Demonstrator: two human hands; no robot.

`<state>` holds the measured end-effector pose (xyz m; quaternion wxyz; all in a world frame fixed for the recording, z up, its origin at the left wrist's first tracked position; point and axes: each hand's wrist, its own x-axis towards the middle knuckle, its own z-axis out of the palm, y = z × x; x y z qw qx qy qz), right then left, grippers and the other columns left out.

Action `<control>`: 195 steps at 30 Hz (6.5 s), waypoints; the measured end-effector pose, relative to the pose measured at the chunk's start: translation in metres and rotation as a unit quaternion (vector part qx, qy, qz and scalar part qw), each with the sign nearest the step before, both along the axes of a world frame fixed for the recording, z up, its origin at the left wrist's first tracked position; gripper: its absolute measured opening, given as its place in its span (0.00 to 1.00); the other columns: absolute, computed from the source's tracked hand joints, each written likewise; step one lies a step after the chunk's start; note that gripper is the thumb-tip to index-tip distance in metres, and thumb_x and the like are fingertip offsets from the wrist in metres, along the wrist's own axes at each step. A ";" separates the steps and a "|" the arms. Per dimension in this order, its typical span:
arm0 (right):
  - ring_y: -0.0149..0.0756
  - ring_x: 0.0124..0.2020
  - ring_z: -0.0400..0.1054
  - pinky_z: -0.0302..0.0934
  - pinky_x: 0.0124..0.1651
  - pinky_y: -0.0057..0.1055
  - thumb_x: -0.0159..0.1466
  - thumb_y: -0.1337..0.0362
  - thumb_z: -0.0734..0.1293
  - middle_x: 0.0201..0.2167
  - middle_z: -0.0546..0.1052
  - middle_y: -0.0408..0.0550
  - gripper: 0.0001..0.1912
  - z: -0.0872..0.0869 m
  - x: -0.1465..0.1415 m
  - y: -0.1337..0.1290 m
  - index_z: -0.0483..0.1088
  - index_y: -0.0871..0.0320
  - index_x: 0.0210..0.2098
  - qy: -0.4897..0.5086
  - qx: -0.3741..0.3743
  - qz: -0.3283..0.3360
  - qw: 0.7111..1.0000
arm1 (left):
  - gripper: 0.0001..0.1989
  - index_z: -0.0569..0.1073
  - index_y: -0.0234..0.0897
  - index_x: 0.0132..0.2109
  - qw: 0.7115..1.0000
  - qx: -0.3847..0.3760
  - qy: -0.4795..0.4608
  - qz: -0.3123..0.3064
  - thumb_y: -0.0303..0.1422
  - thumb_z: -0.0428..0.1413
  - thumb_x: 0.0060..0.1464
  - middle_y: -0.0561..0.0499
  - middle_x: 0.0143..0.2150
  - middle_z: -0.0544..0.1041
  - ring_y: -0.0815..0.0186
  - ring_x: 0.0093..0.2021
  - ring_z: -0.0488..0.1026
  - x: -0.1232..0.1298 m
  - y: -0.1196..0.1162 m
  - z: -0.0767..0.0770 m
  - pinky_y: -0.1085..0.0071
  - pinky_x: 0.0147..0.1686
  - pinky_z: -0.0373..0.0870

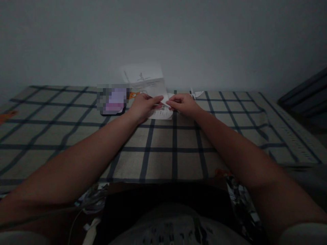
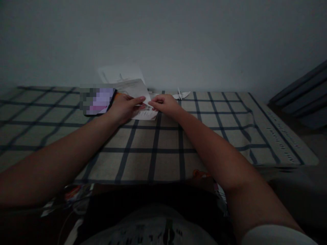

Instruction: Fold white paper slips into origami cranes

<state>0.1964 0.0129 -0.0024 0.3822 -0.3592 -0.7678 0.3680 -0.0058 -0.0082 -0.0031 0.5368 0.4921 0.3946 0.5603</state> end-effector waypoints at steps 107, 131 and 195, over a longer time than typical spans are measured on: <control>0.24 0.23 0.65 0.60 0.28 0.22 0.69 0.65 0.72 0.22 0.72 0.40 0.12 0.008 0.005 0.004 0.71 0.58 0.29 0.104 -0.043 -0.112 0.987 | 0.14 0.76 0.36 0.35 0.999 -0.026 -0.027 -0.005 0.42 0.64 0.62 0.48 0.33 0.83 0.62 0.35 0.82 -0.005 0.005 0.005 0.67 0.35 0.83; 0.23 0.23 0.65 0.59 0.27 0.21 0.67 0.58 0.74 0.22 0.73 0.38 0.12 0.008 0.003 0.007 0.73 0.58 0.32 0.174 -0.061 -0.157 0.970 | 0.13 0.76 0.34 0.32 0.997 -0.040 0.021 -0.069 0.38 0.67 0.60 0.49 0.29 0.82 0.67 0.29 0.81 -0.003 0.005 -0.001 0.72 0.36 0.83; 0.25 0.22 0.67 0.62 0.26 0.21 0.65 0.55 0.76 0.20 0.73 0.38 0.18 0.010 -0.003 -0.006 0.68 0.57 0.28 0.124 -0.106 -0.066 0.984 | 0.15 0.74 0.34 0.27 0.992 -0.049 0.094 -0.068 0.33 0.70 0.55 0.49 0.22 0.79 0.72 0.21 0.75 -0.003 -0.006 0.008 0.78 0.29 0.77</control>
